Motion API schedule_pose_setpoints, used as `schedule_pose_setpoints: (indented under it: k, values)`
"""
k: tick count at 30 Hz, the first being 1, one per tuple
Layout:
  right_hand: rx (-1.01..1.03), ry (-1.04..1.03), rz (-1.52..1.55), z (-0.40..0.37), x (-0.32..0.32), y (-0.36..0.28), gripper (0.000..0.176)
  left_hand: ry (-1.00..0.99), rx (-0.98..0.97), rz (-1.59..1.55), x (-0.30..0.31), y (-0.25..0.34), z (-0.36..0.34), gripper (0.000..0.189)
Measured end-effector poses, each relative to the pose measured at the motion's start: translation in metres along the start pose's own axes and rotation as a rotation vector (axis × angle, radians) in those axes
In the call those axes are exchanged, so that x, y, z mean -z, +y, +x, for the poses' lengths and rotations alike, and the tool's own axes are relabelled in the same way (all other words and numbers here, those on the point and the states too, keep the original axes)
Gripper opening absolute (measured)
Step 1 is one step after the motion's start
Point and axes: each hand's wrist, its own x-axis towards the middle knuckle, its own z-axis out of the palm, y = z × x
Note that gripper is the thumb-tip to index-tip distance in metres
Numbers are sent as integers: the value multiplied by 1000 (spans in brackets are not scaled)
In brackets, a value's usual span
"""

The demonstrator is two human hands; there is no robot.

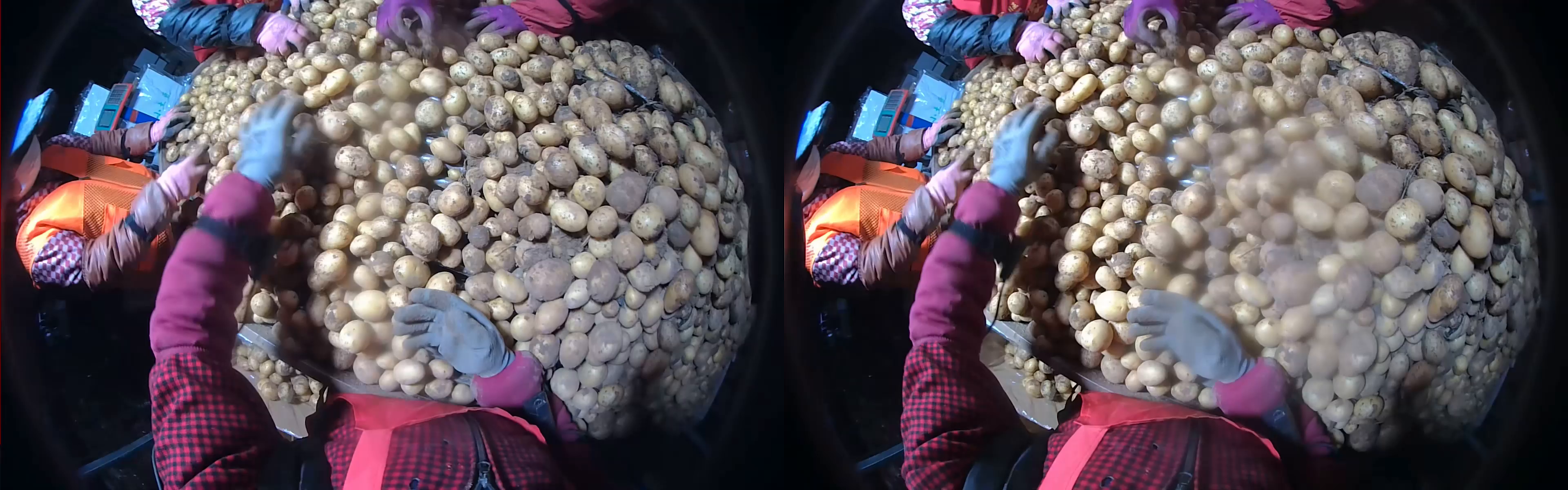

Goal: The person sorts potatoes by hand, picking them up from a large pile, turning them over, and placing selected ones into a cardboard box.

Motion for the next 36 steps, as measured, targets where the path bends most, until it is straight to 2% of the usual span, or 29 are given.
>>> schedule_pose_setpoints:
  k: [1,3,5,7,8,9,11,12,13,15,18,19,20,21,23,25,27,29,30,31,33,34,36]
  values:
    - [0,-14,5,0,-1,-1,48,11,-132,-239,15,25,-8,51]
    - [-3,-39,13,1,-1,-1,47,-283,-350,-443,55,84,-36,45]
    - [7,-31,-64,2,0,-2,54,-404,-361,-430,61,122,-86,41]
    - [61,-54,-169,1,-7,0,59,-147,-400,-165,52,129,-133,40]
    - [41,-2,-192,1,-12,-1,66,-160,-310,-100,56,124,-143,43]
    - [59,2,-222,0,-14,0,65,-151,-225,-181,62,118,-150,36]
    - [84,4,-290,-2,-16,1,65,-169,-179,-154,74,100,-163,45]
    - [109,-38,-339,-1,-15,2,63,-88,-186,-123,67,82,-176,42]
    - [108,-3,-362,-2,-15,2,63,-88,-204,-41,70,71,-188,40]
    - [113,72,-398,-3,-13,4,63,-59,-55,-105,64,61,-204,37]
    - [98,125,-428,-4,-19,4,60,40,-22,-193,44,38,-194,29]
    - [103,85,-416,-4,-17,4,59,71,-12,-248,37,26,-184,28]
    - [111,46,-404,-4,-16,4,59,171,-57,-63,36,21,-176,27]
    - [125,8,-392,-3,-14,3,58,179,-86,-42,31,10,-169,26]
    - [115,47,-381,-4,-14,3,58,155,-14,-113,27,-7,-161,27]
    - [98,46,-348,-1,-9,3,58,180,58,53,12,-30,-160,29]
    - [79,18,-312,0,-1,1,59,142,-2,61,7,-47,-153,29]
    - [45,90,-326,-1,-2,0,66,133,16,85,7,-53,-148,32]
    - [29,117,-334,0,-4,1,70,82,65,137,9,-54,-146,37]
    - [40,104,-315,0,-6,2,66,56,93,249,10,-60,-140,43]
    - [80,79,-295,-1,-12,2,57,-5,283,302,10,-65,-128,46]
    - [87,40,-287,-1,-13,1,57,24,336,406,11,-54,-123,47]
    - [107,-33,-258,1,-11,2,56,240,83,263,16,-24,-107,45]
